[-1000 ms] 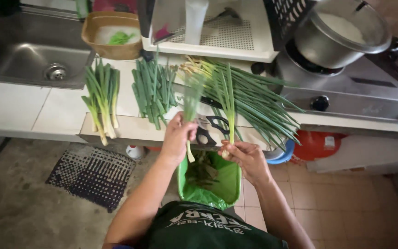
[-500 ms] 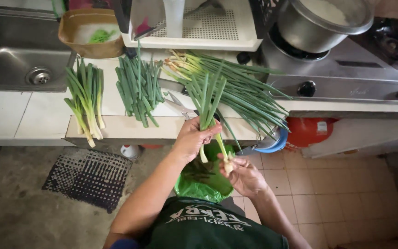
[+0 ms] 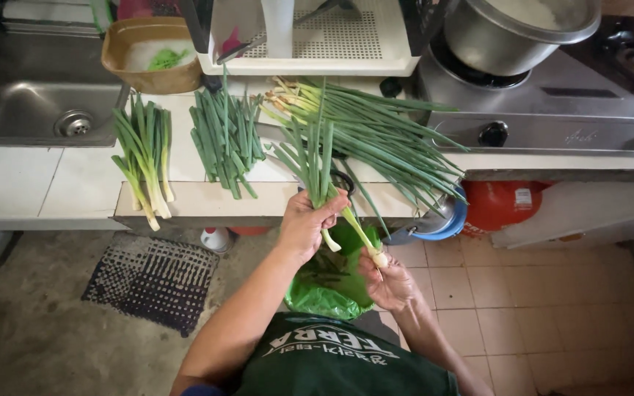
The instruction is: The recorder is trimming and cleaning fresh green onions using scissors over a trash bin at a kitchen counter.
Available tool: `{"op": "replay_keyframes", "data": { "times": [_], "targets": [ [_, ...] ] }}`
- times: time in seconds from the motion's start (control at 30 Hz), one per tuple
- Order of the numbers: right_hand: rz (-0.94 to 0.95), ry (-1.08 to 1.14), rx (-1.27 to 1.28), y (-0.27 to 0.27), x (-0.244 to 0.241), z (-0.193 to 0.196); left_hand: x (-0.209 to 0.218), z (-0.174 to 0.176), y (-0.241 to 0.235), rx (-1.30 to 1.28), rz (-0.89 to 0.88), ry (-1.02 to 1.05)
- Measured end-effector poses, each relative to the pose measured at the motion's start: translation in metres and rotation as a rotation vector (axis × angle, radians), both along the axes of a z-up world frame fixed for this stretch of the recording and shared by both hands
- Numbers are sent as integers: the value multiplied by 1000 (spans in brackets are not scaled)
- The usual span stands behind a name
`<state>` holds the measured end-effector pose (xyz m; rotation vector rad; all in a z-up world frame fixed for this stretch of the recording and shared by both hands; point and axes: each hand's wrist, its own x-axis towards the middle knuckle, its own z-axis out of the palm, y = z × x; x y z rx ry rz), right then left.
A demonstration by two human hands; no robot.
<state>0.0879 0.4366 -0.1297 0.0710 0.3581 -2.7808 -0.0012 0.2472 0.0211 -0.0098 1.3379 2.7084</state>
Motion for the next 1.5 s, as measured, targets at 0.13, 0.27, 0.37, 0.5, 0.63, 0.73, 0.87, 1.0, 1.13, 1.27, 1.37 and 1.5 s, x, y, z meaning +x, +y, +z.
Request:
{"op": "replay_keyframes", "data": {
  "times": [0.13, 0.27, 0.37, 0.5, 0.63, 0.73, 0.87, 1.0, 1.13, 1.27, 1.37, 1.5],
  "targets": [
    [73, 21, -178, 5, 7, -24, -18, -20, -17, 137, -17, 141],
    [-37, -181, 372, 5, 12, -18, -21, 5, -42, 128, 21, 202],
    [-129, -205, 968, -24, -6, -26, -15, 26, -43, 32, 55, 152],
    [604, 262, 2111, -3, -16, -47, -15, 29, -47, 64, 49, 77],
    [44, 179, 1898, -36, 0, 74, -13, 31, -51, 76, 28, -34],
    [-209, 323, 1566, -51, -1, 140, -12, 28, -48, 31, -30, -79],
    [-232, 468, 1325, -67, -11, 163, -3, 30, -31, -28, -42, -61],
    [-187, 339, 1315, -67, -26, 143, 5, 44, -34, -18, -94, -81],
    [-90, 104, 916, -70, -28, 147, 8, 52, -38, 101, -83, -209],
    [40, 53, 760, -73, -27, 142, -3, 16, -23, 190, 62, -269],
    [74, 76, 721, -73, -34, 117, -18, -23, -22, 188, 149, -291],
    [75, 79, 619, -69, -32, 124, 10, 38, -38, 85, 12, -243]
  ]
}}
